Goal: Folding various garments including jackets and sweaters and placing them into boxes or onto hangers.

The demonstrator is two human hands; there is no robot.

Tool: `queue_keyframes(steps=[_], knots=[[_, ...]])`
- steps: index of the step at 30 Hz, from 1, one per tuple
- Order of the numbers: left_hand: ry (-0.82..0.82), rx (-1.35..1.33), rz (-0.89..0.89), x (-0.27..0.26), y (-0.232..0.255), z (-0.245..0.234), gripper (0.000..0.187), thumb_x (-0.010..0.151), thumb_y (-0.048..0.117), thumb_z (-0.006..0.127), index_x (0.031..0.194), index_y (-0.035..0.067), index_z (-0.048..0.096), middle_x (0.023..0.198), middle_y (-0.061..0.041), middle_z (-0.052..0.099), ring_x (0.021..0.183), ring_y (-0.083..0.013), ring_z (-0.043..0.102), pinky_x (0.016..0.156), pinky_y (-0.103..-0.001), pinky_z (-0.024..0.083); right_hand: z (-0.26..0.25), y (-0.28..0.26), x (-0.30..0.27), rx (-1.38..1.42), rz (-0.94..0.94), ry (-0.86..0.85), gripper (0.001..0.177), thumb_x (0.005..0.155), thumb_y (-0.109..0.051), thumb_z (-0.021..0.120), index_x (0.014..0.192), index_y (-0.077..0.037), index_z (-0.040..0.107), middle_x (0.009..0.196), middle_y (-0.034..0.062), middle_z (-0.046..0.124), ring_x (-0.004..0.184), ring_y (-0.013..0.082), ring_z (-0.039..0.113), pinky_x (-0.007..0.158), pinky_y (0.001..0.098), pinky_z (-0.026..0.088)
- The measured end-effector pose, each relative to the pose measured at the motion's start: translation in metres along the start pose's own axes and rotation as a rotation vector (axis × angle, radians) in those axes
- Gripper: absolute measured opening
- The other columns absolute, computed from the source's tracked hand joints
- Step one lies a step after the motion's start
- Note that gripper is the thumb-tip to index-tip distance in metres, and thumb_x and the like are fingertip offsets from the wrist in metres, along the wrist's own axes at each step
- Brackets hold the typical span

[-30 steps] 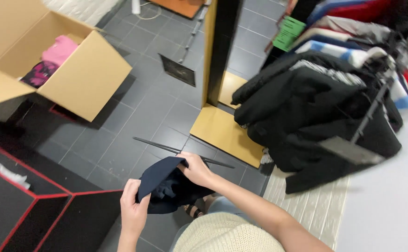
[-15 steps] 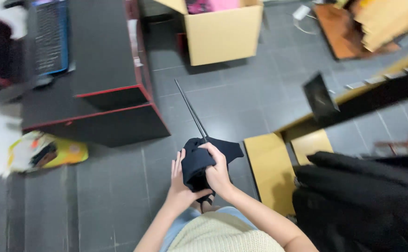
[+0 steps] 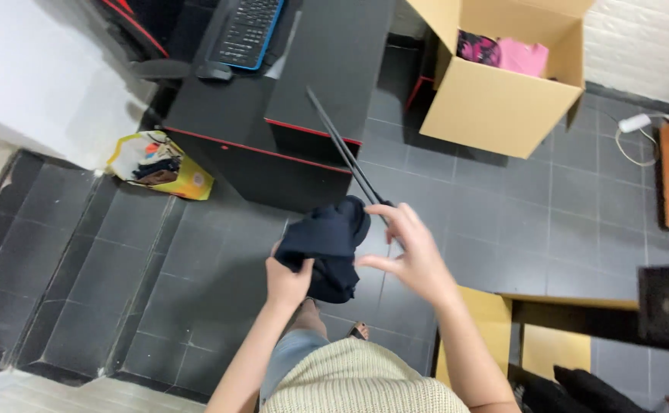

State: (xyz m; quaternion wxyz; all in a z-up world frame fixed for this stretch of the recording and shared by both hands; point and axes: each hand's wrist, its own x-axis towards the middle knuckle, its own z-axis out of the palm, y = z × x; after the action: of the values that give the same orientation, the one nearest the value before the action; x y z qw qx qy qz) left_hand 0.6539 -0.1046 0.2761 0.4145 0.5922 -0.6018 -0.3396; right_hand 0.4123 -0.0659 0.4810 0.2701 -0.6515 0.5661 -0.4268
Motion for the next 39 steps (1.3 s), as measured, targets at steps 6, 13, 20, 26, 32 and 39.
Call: queue_keyframes(steps=[6,13,20,26,32,39], knots=[[-0.027,-0.027,0.026,0.085,0.032,-0.111,0.033,0.089,0.012,0.072,0.119,-0.002,0.07,0.117,-0.027,0.072,0.121,-0.0425,0.065,0.096,-0.053,0.055,-0.009,0.051,0.051,-0.075,0.115,0.249,0.017,0.108,-0.001,0.057,0.119,0.001,0.068,0.109,0.0219,0.071,0.098,0.0331,0.07,0.093,0.0452,0.054],[-0.031,-0.077,-0.125,0.15,-0.025,-0.177,0.05,0.098,0.011,0.065,0.144,-0.001,0.053,0.143,-0.022,0.059,0.139,-0.038,0.052,0.118,-0.055,0.041,0.012,0.127,0.085,-0.077,0.151,0.448,0.016,0.117,-0.002,0.052,0.123,0.0,0.067,0.108,0.0141,0.066,0.091,0.0176,0.055,0.087,0.0384,0.053],[0.021,-0.123,-0.086,0.257,0.007,-0.211,0.06,0.096,0.011,0.069,0.151,-0.001,0.046,0.151,-0.02,0.054,0.144,-0.0332,0.047,0.122,-0.053,0.034,0.021,0.146,0.16,-0.113,0.166,0.529,0.015,0.122,-0.005,0.053,0.122,-0.001,0.067,0.083,0.0071,0.052,0.071,0.0142,0.046,0.072,0.0322,0.049],[-0.015,-0.142,-0.02,0.356,0.038,-0.211,0.062,0.099,0.014,0.067,0.153,-0.005,0.042,0.152,-0.026,0.05,0.144,-0.0389,0.045,0.122,-0.057,0.031,0.014,0.19,0.227,-0.097,0.131,0.492,0.014,0.12,-0.005,0.054,0.122,0.001,0.066,0.097,0.0116,0.062,0.073,0.0152,0.05,0.072,0.0324,0.05],[-0.01,-0.063,-0.098,0.491,0.081,-0.187,0.051,0.093,0.03,0.068,0.133,0.0,0.061,0.137,-0.012,0.067,0.132,-0.0273,0.061,0.11,-0.037,0.045,0.017,0.173,0.307,-0.086,0.184,0.452,0.014,0.117,-0.006,0.049,0.114,-0.006,0.063,0.076,-0.0009,0.044,0.063,0.009,0.036,0.06,0.0243,0.03],[-0.057,-0.086,0.163,0.639,0.077,-0.134,0.05,0.102,0.029,0.062,0.142,0.0,0.053,0.141,-0.017,0.063,0.134,-0.0308,0.058,0.112,-0.038,0.042,0.024,0.186,0.328,-0.124,0.266,0.429,0.013,0.115,-0.007,0.051,0.115,-0.007,0.065,0.078,-0.0005,0.051,0.062,0.0081,0.035,0.062,0.0251,0.033]])
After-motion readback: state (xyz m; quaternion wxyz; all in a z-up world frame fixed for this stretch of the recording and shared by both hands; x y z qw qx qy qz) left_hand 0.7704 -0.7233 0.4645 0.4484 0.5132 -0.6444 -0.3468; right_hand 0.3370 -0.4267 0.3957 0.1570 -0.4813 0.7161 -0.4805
